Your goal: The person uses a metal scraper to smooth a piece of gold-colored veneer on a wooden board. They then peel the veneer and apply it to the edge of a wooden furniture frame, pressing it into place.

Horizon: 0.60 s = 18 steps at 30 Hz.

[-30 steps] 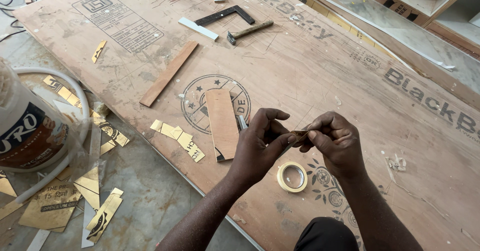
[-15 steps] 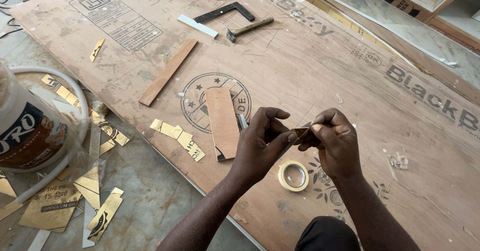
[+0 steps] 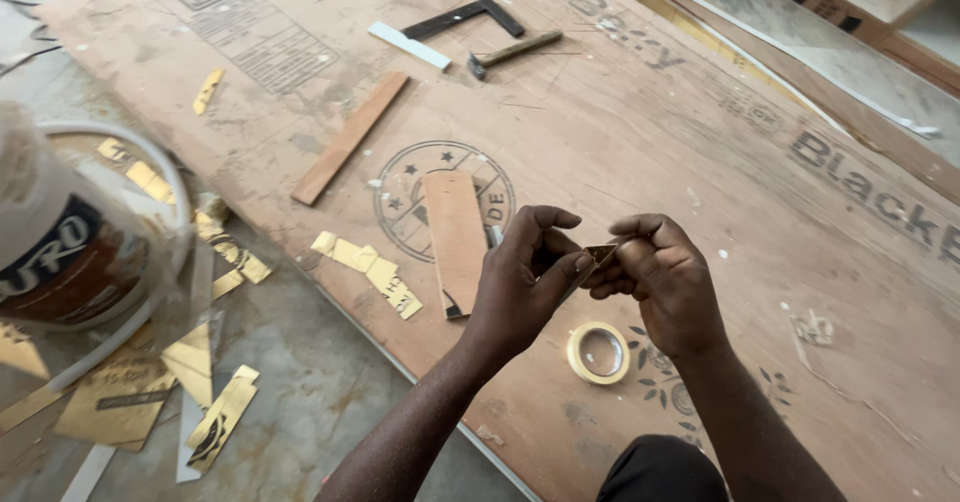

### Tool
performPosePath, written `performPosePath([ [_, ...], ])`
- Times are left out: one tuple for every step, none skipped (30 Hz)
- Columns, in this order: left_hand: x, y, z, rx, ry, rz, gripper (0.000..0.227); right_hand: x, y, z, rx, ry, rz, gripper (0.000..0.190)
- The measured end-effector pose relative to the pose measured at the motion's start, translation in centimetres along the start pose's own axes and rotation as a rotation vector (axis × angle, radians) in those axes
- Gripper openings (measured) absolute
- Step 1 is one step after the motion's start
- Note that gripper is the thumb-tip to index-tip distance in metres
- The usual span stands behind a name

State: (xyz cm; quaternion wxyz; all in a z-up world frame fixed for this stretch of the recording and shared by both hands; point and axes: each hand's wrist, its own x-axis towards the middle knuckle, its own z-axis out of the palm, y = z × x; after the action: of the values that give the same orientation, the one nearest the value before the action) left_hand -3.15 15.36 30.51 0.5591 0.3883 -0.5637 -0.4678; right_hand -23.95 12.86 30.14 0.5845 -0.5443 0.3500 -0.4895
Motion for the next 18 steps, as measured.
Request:
performPosePath([
  [0.2, 0.2, -0.6, 0.056, 0.003, 0.026, 0.033, 0.4, -0.1, 0.9, -0.095, -0.008, -0.018, 0.023],
  [0.3, 0.4, -1.4, 0.117, 0.018, 0.046, 0.032, 0.9, -0.1, 1.9, -0.184, -0.029, -0.032, 0.024],
  [0.5, 0.6, -2.4, 0.18, 0.033, 0.064, 0.031, 1.6, -0.1, 2.8, -0.196, -0.025, -0.029, 0.021],
  [0.5, 0.8, -3.8, 0.205, 0.046, 0.074, 0.032, 2.4, 0.2, 4.0, -0.202, -0.03, -0.019, 0.019],
  [0.6, 1.0, -5.3, 0.232, 0.059, 0.084, 0.033, 3.1, 0.6, 5.3, -0.208, -0.035, -0.01, 0.016],
  [0.1, 1.5, -6.9, 0.263, 0.075, 0.096, 0.033, 3.8, 1.0, 7.0, -0.151, -0.063, 0.001, 0.016],
  [-1.0, 2.1, -8.4, 0.341, 0.112, 0.086, 0.035, 4.4, 1.4, 8.7, -0.095, -0.09, 0.013, 0.015],
  [-1.8, 2.9, -10.1, 0.421, 0.146, 0.085, 0.037, 5.0, 1.7, 10.5, -0.04, -0.117, 0.016, 0.014],
  [-2.8, 3.8, -11.7, 0.501, 0.181, 0.081, 0.039, 5.4, 2.0, 12.4, -0.009, -0.156, 0.025, 0.014],
  [-4.2, 4.6, -13.2, 0.577, 0.245, 0.069, 0.036, 5.8, 2.5, 14.5, 0.021, -0.205, 0.037, 0.013],
  [-6.0, 5.5, -14.6, 0.652, 0.309, 0.054, 0.033, 5.9, 3.0, 16.5, 0.051, -0.255, 0.049, 0.013],
  [-7.9, 6.4, -15.8, 0.724, 0.378, 0.033, 0.03, 5.9, 3.3, 18.6, 0.065, -0.32, 0.066, 0.012],
  [-9.8, 7.5, -16.8, 0.747, 0.43, 0.016, 0.026, 5.7, 3.5, 20.5, 0.078, -0.385, 0.083, 0.012],
  [-11.6, 8.4, -17.7, 0.767, 0.481, 0.002, 0.022, 5.4, 3.7, 22.2, 0.088, -0.448, 0.099, 0.012],
  [-13.3, 9.3, -18.3, 0.787, 0.532, -0.013, 0.019, 4.9, 3.8, 23.9, 0.107, -0.508, 0.11, 0.011],
  [-15.2, 10.3, -18.9, 0.835, 0.583, -0.01, 0.017, 4.4, 3.9, 25.5, 0.127, -0.567, 0.119, 0.011],
  [-17.1, 11.3, -19.2, 0.884, 0.633, -0.008, 0.016, 3.8, 3.9, 27.1, 0.146, -0.627, 0.129, 0.011],
  [-19.1, 12.5, -19.4, 0.931, 0.682, -0.014, 0.014, 3.1, 3.7, 28.8, 0.177, -0.683, 0.146, 0.009],
])
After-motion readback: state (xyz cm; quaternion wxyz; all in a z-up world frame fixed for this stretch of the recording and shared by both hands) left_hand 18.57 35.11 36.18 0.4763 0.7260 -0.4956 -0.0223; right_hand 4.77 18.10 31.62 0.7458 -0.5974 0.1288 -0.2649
